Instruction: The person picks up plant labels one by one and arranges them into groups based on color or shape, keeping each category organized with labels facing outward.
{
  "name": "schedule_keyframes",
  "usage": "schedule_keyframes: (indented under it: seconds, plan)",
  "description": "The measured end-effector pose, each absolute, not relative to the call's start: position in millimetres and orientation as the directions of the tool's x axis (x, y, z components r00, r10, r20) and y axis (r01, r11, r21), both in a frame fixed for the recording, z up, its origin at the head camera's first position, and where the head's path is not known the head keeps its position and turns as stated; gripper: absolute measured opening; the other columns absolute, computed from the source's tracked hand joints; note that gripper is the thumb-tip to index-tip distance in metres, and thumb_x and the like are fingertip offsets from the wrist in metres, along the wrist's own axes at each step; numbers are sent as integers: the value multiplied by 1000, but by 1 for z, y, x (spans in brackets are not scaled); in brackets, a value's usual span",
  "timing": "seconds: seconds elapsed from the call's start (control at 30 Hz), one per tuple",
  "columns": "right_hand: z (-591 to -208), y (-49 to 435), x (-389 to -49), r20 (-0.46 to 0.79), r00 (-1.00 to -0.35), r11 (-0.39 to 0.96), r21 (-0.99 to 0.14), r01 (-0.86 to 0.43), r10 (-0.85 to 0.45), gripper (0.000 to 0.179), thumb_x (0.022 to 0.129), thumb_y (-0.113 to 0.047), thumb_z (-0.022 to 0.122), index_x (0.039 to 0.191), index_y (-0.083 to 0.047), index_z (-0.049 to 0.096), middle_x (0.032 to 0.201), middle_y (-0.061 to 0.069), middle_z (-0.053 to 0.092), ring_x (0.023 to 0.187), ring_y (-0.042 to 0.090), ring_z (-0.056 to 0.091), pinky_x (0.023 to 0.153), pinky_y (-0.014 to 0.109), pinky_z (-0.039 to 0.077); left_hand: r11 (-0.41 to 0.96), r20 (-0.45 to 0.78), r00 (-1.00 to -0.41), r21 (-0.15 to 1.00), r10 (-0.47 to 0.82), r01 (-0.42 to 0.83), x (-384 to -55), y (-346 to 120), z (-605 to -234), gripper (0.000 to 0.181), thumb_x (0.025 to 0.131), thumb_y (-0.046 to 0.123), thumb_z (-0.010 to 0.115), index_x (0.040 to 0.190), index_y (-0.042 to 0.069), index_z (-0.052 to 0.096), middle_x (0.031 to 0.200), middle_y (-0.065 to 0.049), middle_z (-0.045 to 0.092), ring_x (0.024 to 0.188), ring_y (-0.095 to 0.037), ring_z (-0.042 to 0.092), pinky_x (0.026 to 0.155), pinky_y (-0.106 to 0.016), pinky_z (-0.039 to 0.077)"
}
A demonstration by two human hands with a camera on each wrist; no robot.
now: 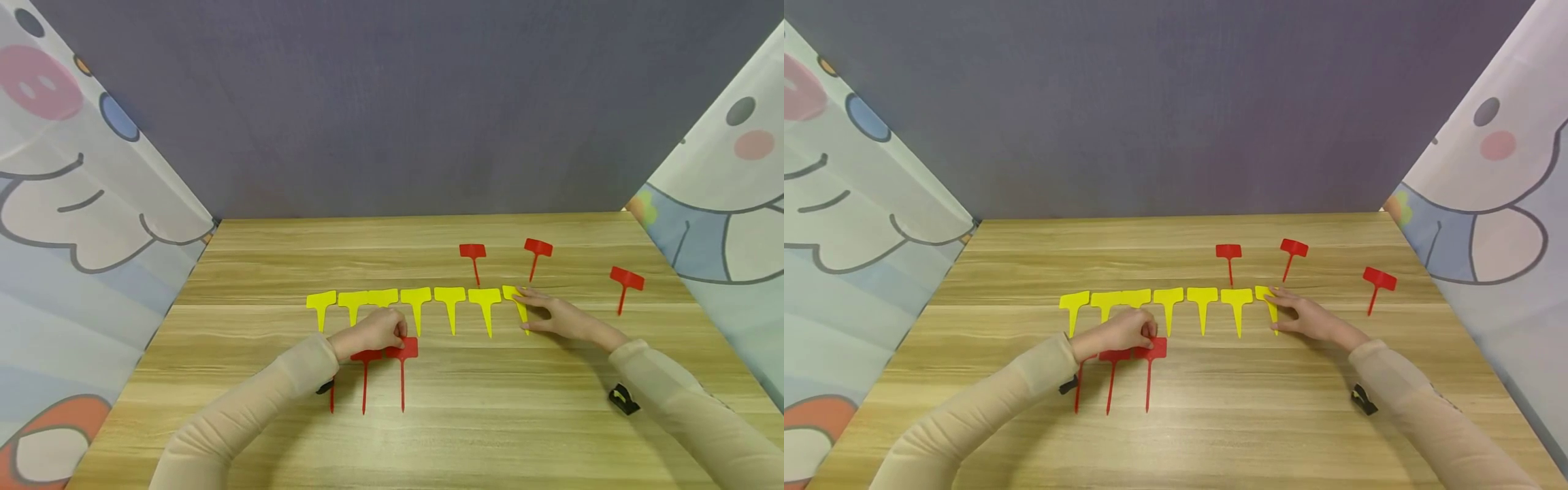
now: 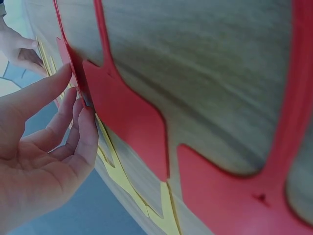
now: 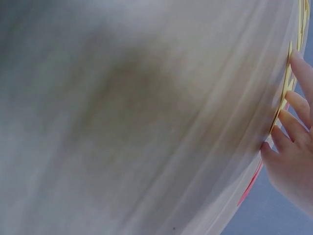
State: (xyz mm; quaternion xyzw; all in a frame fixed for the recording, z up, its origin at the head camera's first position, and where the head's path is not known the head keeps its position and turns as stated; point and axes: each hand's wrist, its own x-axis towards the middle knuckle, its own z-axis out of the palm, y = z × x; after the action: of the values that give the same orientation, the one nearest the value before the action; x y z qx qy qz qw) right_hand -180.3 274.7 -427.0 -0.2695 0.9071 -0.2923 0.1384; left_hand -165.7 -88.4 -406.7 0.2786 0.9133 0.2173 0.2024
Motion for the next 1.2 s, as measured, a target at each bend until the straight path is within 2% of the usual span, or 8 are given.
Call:
schedule_keyframes:
  seconds: [0.27, 0.67, 0.9, 1.1, 1.2]
  plan:
    - [-428, 275, -181, -98, -816, 683, -608, -405, -570, 66, 79, -27, 66, 131, 3, 39, 139, 26, 24, 125, 47, 18, 95, 60, 22, 747, -238, -767, 514, 597, 422, -163, -90, -406, 9, 74, 10, 71, 80, 6, 64, 75, 2, 54, 70, -12, 46, 62, -22, 41]
    - [-428, 275, -180, -72, -813, 670, -611, -422, -578, 65, 78, -25, 66, 130, 4, 40, 138, 27, 25, 124, 47, 19, 95, 60, 23, 654, -83, -731, 523, 677, 546, -158, -106, -400, 14, 77, 15, 68, 89, 9, 62, 86, 2, 59, 78, -11, 53, 70, -21, 45]
    - [-428, 275, -180, -89, -814, 678, -610, -411, -574, 65, 79, -26, 66, 131, 3, 39, 139, 25, 24, 126, 46, 18, 96, 59, 23, 618, -6, -726, 529, 688, 581, -149, -123, -397, 10, 80, 13, 65, 88, 8, 62, 86, 1, 59, 82, -16, 54, 75, -27, 45]
    - [-428, 275, -180, -89, -815, 683, -602, -414, -573, 65, 79, -26, 65, 130, 4, 40, 139, 26, 25, 125, 46, 19, 95, 59, 23, 587, 72, -720, 526, 690, 615, -142, -137, -396, 13, 80, 11, 65, 90, 4, 62, 87, -3, 55, 83, -17, 55, 73, -26, 48]
    - [-429, 275, -180, -90, -816, 684, -601, -413, -571, 64, 79, -26, 65, 130, 4, 40, 139, 26, 25, 125, 46, 19, 95, 59, 23, 587, 73, -724, 532, 686, 610, -138, -145, -395, 15, 80, 12, 65, 93, 4, 61, 90, -3, 55, 84, -18, 55, 73, -27, 49]
